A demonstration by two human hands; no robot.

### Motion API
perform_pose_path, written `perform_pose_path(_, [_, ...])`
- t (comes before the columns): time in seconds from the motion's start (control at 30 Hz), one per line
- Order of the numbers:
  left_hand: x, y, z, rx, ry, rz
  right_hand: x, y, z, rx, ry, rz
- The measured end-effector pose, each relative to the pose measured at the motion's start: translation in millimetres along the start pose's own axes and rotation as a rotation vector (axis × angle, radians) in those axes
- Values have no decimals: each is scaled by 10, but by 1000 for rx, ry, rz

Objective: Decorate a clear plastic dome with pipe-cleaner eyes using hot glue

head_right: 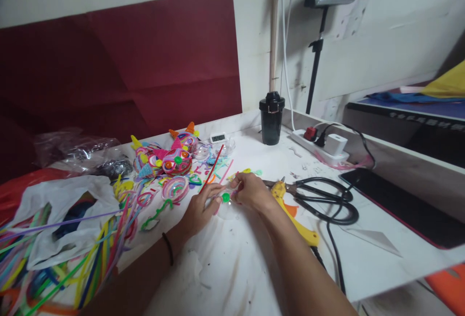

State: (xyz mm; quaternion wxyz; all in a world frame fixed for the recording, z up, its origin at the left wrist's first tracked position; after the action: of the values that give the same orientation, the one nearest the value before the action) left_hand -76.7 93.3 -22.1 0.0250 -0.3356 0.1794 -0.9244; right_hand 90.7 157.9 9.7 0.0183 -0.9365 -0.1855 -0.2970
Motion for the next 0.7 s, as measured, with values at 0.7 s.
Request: perform_pose_path(0.7, [-4,3,-42,-8,10,-6,-33,-15,16,-8,-24,-15])
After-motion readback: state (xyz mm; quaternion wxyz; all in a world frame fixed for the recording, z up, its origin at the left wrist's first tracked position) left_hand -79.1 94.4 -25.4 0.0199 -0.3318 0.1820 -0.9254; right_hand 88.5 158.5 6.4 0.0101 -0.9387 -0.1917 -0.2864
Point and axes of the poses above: each hand's wrist, its own y-axis away from the middle knuckle, its own x-axis out of the back of the hand, z = x × y, the point moved 2 cm from there along -y, towards the middle knuckle, and after that the axes turned 1 degree about x, right-handed, at the moved point
